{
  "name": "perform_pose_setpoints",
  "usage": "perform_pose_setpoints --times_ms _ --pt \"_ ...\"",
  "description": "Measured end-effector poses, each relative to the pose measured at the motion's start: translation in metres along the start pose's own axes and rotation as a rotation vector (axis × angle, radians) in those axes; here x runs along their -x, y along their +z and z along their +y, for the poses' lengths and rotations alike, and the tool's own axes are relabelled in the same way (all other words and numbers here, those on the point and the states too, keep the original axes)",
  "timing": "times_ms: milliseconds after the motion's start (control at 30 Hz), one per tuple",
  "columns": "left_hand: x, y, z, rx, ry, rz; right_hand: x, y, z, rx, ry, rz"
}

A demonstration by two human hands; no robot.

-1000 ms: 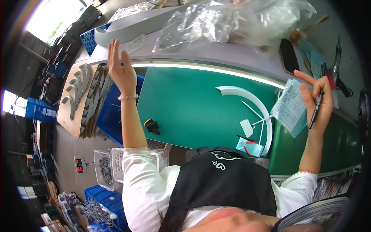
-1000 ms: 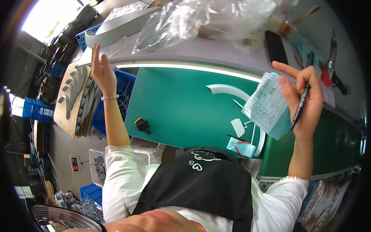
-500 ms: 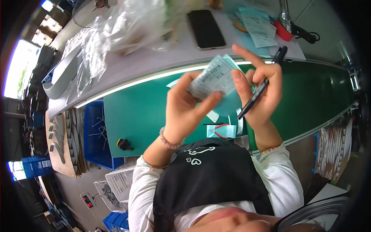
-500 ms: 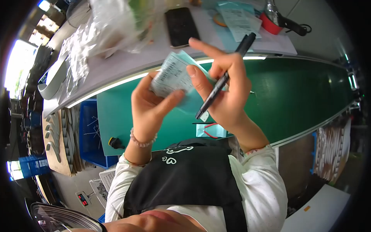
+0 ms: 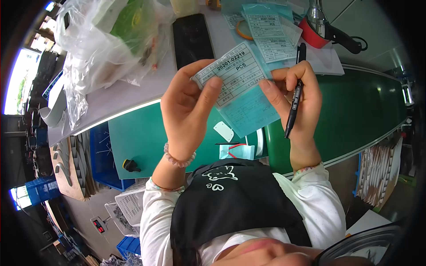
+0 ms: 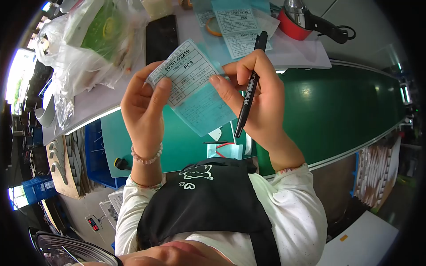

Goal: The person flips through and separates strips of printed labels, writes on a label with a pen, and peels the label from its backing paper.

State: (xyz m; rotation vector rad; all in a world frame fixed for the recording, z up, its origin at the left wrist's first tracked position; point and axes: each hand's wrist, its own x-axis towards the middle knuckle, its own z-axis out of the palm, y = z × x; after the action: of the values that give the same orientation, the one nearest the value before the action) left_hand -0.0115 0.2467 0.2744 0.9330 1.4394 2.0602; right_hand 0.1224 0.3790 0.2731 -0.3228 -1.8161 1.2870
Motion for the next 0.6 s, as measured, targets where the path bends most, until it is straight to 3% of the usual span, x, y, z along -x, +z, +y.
perform_pose_setpoints --times_ms 233,333,600 --pt "-0.015 0.011 -0.007 -0.178 0.097 0.132 -0.012 -0.021 0.005 -0.209 0.146 -0.137" --pt "-0.016 0.013 -0.013 -0.203 0.139 0.14 -0.012 -0.027 0.008 -0.055 0.132 -0.103" --pt "0.001 0.013 -0.03 -0.518 0.828 0.131 -0.014 -0.037 0.021 0.031 -0.23 -0.033"
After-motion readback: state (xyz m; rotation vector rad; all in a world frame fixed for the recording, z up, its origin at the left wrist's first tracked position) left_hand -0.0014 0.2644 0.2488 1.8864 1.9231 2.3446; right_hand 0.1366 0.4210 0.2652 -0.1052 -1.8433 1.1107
